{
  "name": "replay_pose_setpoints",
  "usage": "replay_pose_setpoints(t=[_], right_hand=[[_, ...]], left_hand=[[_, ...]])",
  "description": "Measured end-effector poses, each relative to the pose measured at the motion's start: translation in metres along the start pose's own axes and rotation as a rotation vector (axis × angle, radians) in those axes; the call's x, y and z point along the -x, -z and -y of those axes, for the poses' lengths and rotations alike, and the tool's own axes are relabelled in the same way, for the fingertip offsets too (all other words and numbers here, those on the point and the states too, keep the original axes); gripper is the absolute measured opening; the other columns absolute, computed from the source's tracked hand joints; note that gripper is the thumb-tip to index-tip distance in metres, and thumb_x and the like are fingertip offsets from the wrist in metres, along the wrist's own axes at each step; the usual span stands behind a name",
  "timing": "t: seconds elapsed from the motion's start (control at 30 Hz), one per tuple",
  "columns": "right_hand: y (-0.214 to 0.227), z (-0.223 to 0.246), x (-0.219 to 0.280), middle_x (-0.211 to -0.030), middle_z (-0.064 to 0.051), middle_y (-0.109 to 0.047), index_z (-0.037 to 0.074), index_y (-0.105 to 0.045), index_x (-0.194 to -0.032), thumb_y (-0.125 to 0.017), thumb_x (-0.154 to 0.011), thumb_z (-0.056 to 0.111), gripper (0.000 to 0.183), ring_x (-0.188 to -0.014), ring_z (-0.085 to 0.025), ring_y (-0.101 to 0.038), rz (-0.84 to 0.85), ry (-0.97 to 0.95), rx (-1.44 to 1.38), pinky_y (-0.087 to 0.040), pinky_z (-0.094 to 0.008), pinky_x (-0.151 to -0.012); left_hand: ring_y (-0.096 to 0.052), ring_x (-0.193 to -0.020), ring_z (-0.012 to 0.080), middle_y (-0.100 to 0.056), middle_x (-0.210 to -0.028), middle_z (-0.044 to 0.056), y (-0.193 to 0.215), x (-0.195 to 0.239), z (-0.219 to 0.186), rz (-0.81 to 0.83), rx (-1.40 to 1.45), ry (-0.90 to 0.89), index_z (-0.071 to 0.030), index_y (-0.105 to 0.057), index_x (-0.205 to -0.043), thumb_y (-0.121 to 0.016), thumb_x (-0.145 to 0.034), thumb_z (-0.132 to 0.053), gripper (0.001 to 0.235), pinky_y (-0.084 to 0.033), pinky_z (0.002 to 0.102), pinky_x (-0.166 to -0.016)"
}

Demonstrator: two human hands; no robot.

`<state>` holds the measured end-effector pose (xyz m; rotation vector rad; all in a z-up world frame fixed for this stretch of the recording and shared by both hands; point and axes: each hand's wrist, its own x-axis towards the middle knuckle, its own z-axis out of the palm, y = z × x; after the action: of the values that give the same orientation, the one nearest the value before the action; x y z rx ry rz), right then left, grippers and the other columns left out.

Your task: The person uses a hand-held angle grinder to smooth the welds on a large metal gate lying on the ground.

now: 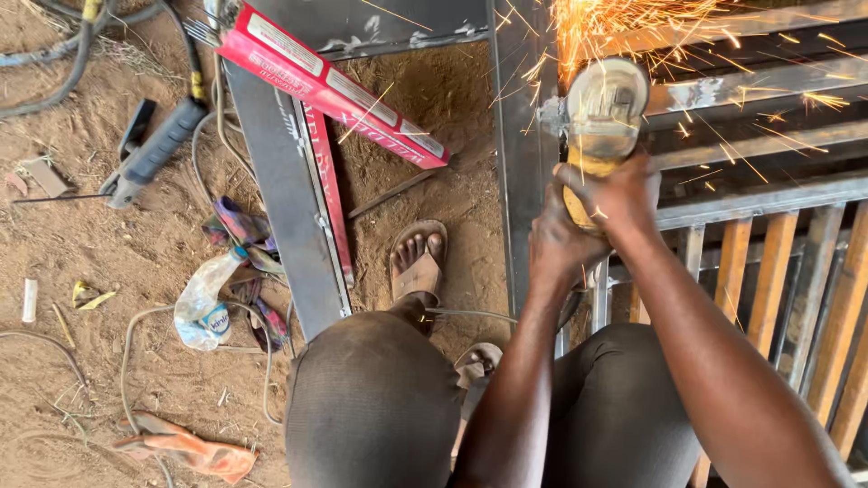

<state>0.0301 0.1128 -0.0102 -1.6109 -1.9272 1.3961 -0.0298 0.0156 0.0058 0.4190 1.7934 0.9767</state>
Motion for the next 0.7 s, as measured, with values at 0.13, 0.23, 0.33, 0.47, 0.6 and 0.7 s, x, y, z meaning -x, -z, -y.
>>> replay_pose_setpoints(t=[0.13, 0.23, 0.33, 0.47, 0.6, 0.7], right_hand=[[0.004, 0.001, 0.002, -0.108, -0.01, -0.076, 0.002, -0.07, -0.118, -0.088, -0.075, 0.025, 0.052, -0.093, -0.016, -0.074, -0.02, 0.003, 0.255, -0.06, -0.033, -0.084], [0.003, 0.0, -0.004, -0.106, -0.01, -0.079, 0.002, -0.073, -0.111, -0.086, -0.077, 0.024, 0.043, -0.092, -0.017, -0.076, 0.035, 0.004, 0.108, -0.061, -0.034, -0.084], [0.004, 0.0, -0.004, -0.106, -0.009, -0.077, 0.002, -0.072, -0.114, -0.087, -0.074, 0.026, 0.049, -0.092, -0.017, -0.075, 0.024, 0.017, 0.041, -0.061, -0.033, -0.083], [0.005, 0.003, -0.004, -0.101, -0.009, -0.078, 0.002, -0.073, -0.109, -0.088, -0.073, 0.027, 0.046, -0.088, -0.018, -0.076, -0.006, -0.036, 0.157, -0.062, -0.034, -0.079], [0.002, 0.01, -0.007, -0.101, -0.009, -0.079, 0.004, -0.076, -0.107, -0.088, -0.071, 0.029, 0.045, -0.088, -0.017, -0.077, -0.059, -0.049, 0.198, -0.062, -0.034, -0.079], [0.003, 0.007, -0.009, -0.102, -0.01, -0.079, 0.004, -0.076, -0.108, -0.086, -0.072, 0.031, 0.047, -0.087, -0.018, -0.075, -0.035, -0.096, 0.068, -0.062, -0.035, -0.077]], left_hand=[[-0.074, -0.103, 0.0427, -0.073, -0.113, 0.029, -0.003, 0.004, 0.001, -0.026, 0.061, 0.021, -0.003, -0.038, -0.149, -0.088, -0.06, -0.04, 0.108, -0.059, 0.048, -0.092], [-0.073, -0.104, 0.0441, -0.073, -0.111, 0.031, -0.002, 0.004, -0.006, -0.022, 0.046, 0.065, -0.003, -0.04, -0.149, -0.087, -0.061, -0.04, 0.107, -0.059, 0.049, -0.09], [-0.072, -0.106, 0.0445, -0.072, -0.113, 0.031, -0.001, 0.007, -0.011, -0.028, -0.014, 0.057, -0.002, -0.039, -0.15, -0.088, -0.066, -0.04, 0.104, -0.058, 0.051, -0.093], [-0.073, -0.103, 0.0432, -0.074, -0.11, 0.027, 0.001, 0.011, -0.015, -0.04, 0.038, 0.072, -0.008, -0.042, -0.15, -0.085, -0.064, -0.044, 0.102, -0.059, 0.051, -0.09], [-0.072, -0.104, 0.0438, -0.074, -0.11, 0.027, -0.001, 0.002, -0.007, -0.045, 0.002, 0.047, -0.009, -0.04, -0.15, -0.086, -0.064, -0.042, 0.103, -0.057, 0.053, -0.091], [-0.076, -0.103, 0.0409, -0.077, -0.11, 0.026, -0.012, -0.01, 0.006, 0.042, -0.056, 0.063, -0.008, -0.057, -0.133, -0.088, -0.067, -0.043, 0.081, -0.059, 0.051, -0.092]])
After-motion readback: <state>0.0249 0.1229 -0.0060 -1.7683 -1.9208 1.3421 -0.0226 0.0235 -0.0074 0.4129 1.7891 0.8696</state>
